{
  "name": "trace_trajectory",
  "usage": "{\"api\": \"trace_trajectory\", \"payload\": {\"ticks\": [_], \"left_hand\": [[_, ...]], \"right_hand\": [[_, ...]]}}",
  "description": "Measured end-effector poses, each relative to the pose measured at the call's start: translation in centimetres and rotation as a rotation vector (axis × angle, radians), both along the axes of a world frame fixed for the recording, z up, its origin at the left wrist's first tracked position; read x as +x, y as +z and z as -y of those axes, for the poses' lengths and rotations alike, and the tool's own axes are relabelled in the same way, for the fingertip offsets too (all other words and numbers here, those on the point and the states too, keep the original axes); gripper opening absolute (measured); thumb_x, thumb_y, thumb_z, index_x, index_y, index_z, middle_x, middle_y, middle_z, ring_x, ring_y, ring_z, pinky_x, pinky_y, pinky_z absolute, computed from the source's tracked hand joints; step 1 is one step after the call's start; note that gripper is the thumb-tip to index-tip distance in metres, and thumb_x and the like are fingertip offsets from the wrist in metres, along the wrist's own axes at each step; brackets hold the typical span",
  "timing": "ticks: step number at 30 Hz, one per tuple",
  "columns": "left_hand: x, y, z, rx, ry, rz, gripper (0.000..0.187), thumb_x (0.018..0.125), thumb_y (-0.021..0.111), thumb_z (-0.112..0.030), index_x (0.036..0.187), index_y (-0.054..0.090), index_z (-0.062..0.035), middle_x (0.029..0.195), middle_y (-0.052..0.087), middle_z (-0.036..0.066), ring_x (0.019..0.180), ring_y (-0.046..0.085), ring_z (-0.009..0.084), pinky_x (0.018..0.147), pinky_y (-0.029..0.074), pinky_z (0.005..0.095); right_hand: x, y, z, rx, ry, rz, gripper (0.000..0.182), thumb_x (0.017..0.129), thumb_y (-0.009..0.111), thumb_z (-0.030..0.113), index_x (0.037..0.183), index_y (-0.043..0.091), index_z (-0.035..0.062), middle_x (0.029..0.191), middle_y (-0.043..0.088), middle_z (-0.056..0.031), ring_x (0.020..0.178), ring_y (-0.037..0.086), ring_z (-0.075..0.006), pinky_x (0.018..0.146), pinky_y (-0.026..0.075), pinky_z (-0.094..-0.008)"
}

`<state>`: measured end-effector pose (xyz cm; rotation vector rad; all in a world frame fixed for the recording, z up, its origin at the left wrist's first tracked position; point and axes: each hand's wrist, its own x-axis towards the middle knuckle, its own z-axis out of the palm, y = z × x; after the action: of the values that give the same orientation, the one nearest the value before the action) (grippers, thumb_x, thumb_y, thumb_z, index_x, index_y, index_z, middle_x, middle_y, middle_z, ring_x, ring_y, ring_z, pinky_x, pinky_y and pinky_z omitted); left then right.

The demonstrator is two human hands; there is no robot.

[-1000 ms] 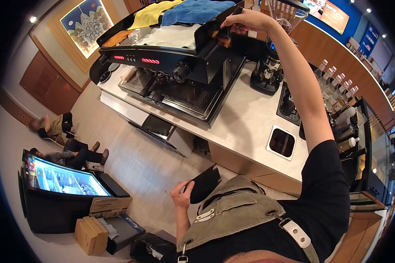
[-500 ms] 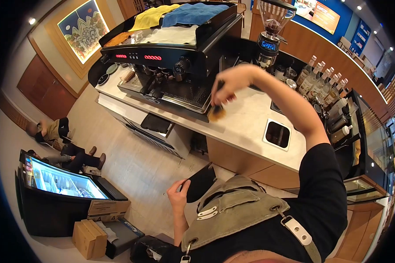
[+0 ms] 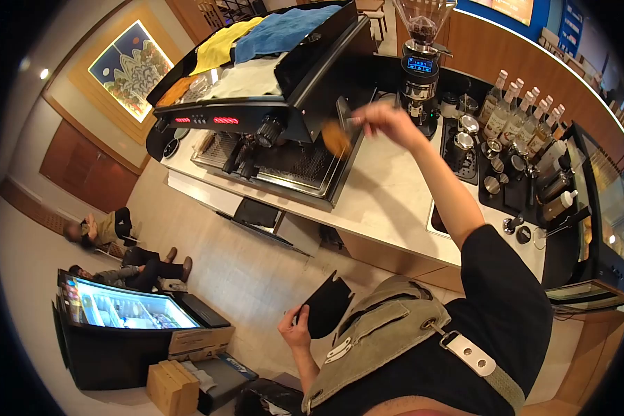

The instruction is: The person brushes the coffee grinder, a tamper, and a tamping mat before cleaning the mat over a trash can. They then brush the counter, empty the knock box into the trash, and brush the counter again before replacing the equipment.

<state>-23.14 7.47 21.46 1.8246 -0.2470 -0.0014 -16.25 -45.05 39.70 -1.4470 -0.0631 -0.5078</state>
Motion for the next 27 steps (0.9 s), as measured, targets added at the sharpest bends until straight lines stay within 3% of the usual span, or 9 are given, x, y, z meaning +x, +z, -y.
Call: {"api": "trace_trajectory", "payload": {"ticks": [1, 9, 11, 14, 16, 19, 20, 23, 27], "left_hand": [[-0.1, -0.3, 0.7, -0.010, 0.002, 0.001, 0.015, 0.086, 0.081, -0.006, 0.095, 0.076, 0.0054, 0.080, 0.074, 0.008, 0.073, 0.064, 0.0123, 0.070, 0.049, 0.0268], [0.1, 1.4, 6.2, 0.048, -0.021, -0.077, 0.016, 0.086, 0.082, -0.006, 0.095, 0.076, 0.0057, 0.079, 0.073, 0.008, 0.074, 0.063, 0.0113, 0.070, 0.049, 0.0255], [0.3, 1.9, 7.4, 0.085, -0.034, -0.078, 0.016, 0.086, 0.082, -0.006, 0.095, 0.076, 0.0057, 0.079, 0.073, 0.007, 0.074, 0.063, 0.0111, 0.069, 0.048, 0.0252], [0.5, 2.6, 9.2, 0.090, -0.028, -0.098, 0.015, 0.086, 0.081, -0.006, 0.095, 0.076, 0.0056, 0.079, 0.072, 0.006, 0.074, 0.063, 0.0110, 0.069, 0.048, 0.0250], [0.6, 3.2, 10.3, 0.096, -0.036, -0.099, 0.015, 0.087, 0.081, -0.006, 0.095, 0.076, 0.0055, 0.079, 0.072, 0.006, 0.074, 0.062, 0.0106, 0.069, 0.048, 0.0248], [0.4, 3.3, 11.1, 0.094, -0.020, -0.092, 0.015, 0.087, 0.081, -0.006, 0.095, 0.076, 0.0059, 0.078, 0.072, 0.006, 0.073, 0.062, 0.0098, 0.069, 0.048, 0.0245], [0.4, 3.3, 11.2, 0.093, -0.016, -0.089, 0.015, 0.088, 0.080, -0.006, 0.095, 0.076, 0.0061, 0.078, 0.072, 0.006, 0.073, 0.062, 0.0096, 0.069, 0.048, 0.0245], [0.7, 3.1, 11.8, 0.089, 0.007, -0.101, 0.015, 0.090, 0.078, -0.007, 0.095, 0.075, 0.0068, 0.076, 0.071, 0.005, 0.071, 0.060, 0.0090, 0.068, 0.047, 0.0241], [1.0, -0.5, 9.1, 0.210, 0.111, -0.134, 0.018, 0.096, 0.074, -0.011, 0.095, 0.072, 0.0069, 0.075, 0.064, 0.001, 0.070, 0.053, 0.0075, 0.064, 0.043, 0.0241]], "right_hand": [[-1.4, -1.8, 0.0, -0.107, 0.058, -0.094, 0.045, 0.098, 0.060, 0.030, 0.131, 0.067, -0.0007, 0.085, 0.066, -0.0055, 0.075, 0.062, -0.0140, 0.066, 0.047, -0.0268], [9.9, -7.1, 8.3, 0.431, -0.611, 0.109, 0.040, 0.102, 0.065, 0.032, 0.134, 0.068, 0.0080, 0.104, 0.071, -0.0023, 0.087, 0.061, -0.0091, 0.077, 0.051, -0.0273], [8.7, -8.1, 5.0, 0.213, -0.542, 0.121, 0.039, 0.101, 0.064, 0.026, 0.134, 0.068, 0.0051, 0.102, 0.071, -0.0014, 0.083, 0.060, -0.0080, 0.070, 0.051, -0.0248], [1.7, -12.5, 1.5, -0.014, 0.012, 0.006, 0.039, 0.101, 0.061, 0.024, 0.133, 0.067, 0.0030, 0.110, 0.073, -0.0053, 0.090, 0.066, -0.0128, 0.070, 0.052, -0.0286], [1.7, -15.1, 3.5, 0.281, -0.099, 0.074, 0.039, 0.101, 0.061, 0.027, 0.131, 0.069, 0.0035, 0.116, 0.073, -0.0064, 0.095, 0.067, -0.0142, 0.072, 0.053, -0.0295], [5.0, -12.2, 7.0, 0.453, -0.461, 0.162, 0.041, 0.102, 0.062, 0.033, 0.133, 0.069, 0.0066, 0.124, 0.070, -0.0085, 0.100, 0.067, -0.0149, 0.076, 0.052, -0.0295], [6.5, -9.6, 7.7, 0.447, -0.511, 0.159, 0.043, 0.103, 0.063, 0.031, 0.137, 0.066, 0.0060, 0.107, 0.069, -0.0026, 0.096, 0.063, -0.0131, 0.073, 0.049, -0.0288], [11.7, -4.6, 8.9, 0.578, -0.623, 0.220, 0.039, 0.102, 0.064, 0.027, 0.135, 0.067, 0.0059, 0.101, 0.070, -0.0034, 0.091, 0.063, -0.0115, 0.071, 0.052, -0.0241], [7.5, -3.9, 0.8, 0.103, -0.497, 0.280, 0.037, 0.100, 0.063, 0.022, 0.129, 0.068, -0.0017, 0.098, 0.068, -0.0055, 0.081, 0.061, -0.0093, 0.060, 0.050, -0.0245]]}}
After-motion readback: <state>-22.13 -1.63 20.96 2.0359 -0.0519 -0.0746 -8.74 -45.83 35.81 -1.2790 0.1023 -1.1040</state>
